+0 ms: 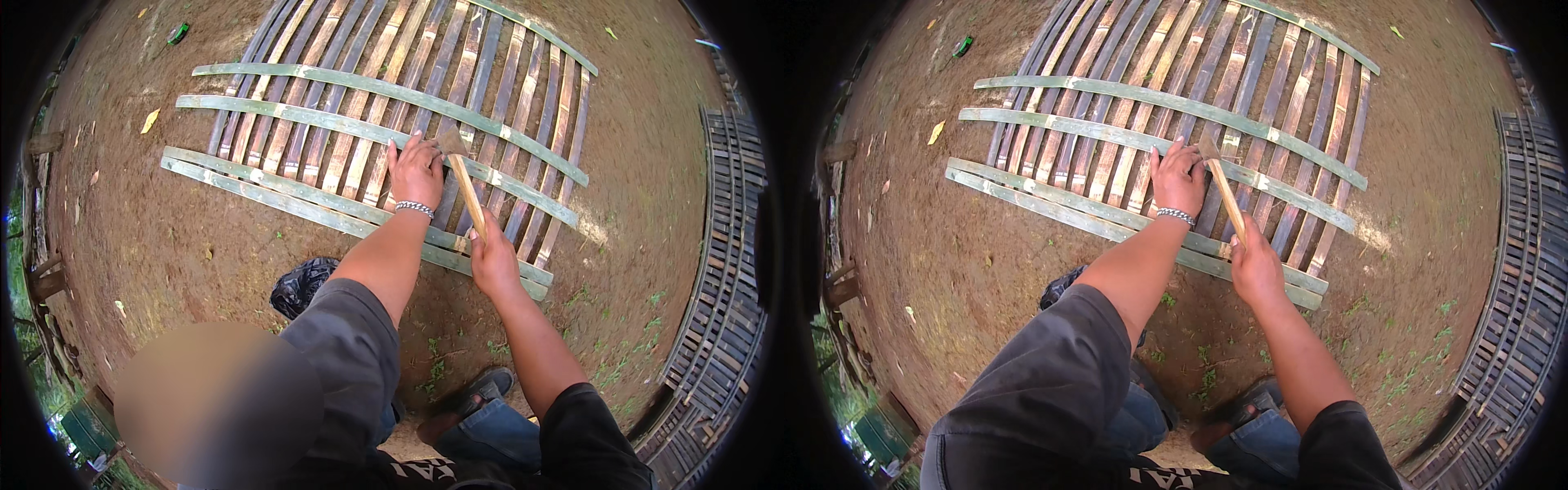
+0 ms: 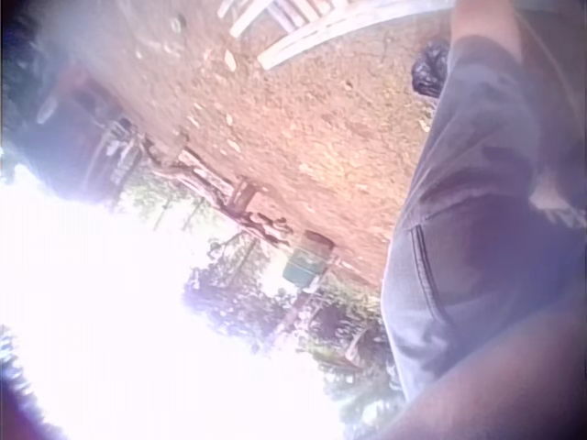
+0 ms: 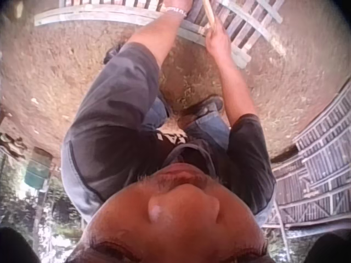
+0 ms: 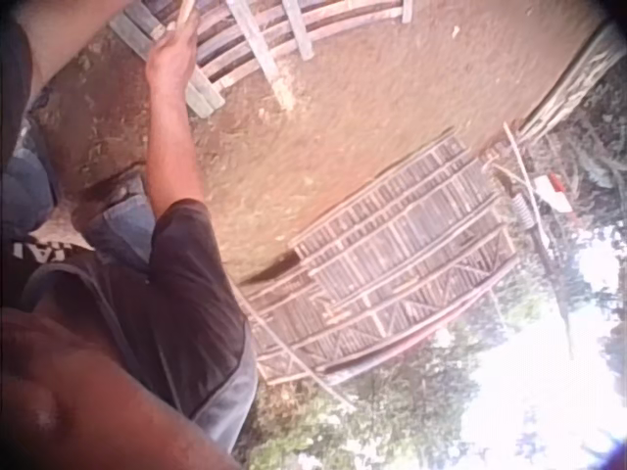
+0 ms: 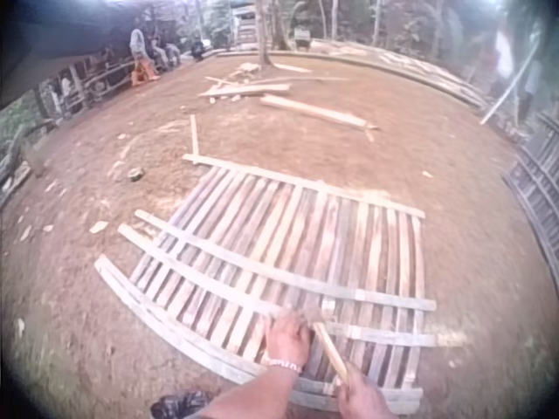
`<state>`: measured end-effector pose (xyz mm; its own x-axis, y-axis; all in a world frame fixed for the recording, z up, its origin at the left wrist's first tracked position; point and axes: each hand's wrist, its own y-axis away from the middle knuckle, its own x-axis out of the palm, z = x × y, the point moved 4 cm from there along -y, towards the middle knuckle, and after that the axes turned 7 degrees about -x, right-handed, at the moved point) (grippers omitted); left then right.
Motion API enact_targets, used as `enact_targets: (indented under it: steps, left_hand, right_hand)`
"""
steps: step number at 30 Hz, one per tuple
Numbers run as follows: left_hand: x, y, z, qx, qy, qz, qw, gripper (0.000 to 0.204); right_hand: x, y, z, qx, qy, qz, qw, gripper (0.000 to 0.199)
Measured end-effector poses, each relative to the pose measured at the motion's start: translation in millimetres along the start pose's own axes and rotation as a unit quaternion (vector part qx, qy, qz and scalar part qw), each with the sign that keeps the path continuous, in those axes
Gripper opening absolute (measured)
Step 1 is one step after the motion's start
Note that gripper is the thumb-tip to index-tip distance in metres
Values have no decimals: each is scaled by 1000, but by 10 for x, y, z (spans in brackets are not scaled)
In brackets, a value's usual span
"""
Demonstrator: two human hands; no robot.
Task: The person uses a hammer to drive nails into a wooden lattice structure laid on the ground. They repeatedly pick up nails from a black plastic bag, position them on the slats, and hammer them in to secure the frame.
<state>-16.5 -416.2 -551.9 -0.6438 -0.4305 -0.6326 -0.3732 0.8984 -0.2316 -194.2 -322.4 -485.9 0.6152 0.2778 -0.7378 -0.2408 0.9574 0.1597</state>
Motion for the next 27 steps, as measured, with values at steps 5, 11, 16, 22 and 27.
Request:
enact_targets:
  steps: [5,11,16,22,27]
  left_hand:
    - [-9,-12,21,11,-6,-5,1000,1]
    - [-14,0,26,11,3,-6,1000,1]
    - [-14,4,36,14,-9,3,1000,3]
    - [4,0,45,7,2,3,1000,3]
    - [-18,-20,52,13,1,0,1000,3]
  right_hand:
    - [1,-29,36,7,-7,-1,1000,49]
    - [-43,-25,99,37,-51,-13,998,50]
    - [-6,-54,7,71,-23,28,997,50]
    - [-18,-5,56,32,-38,-21,999,51]
    - [-89,-71,141,40,-36,-33,998,52]
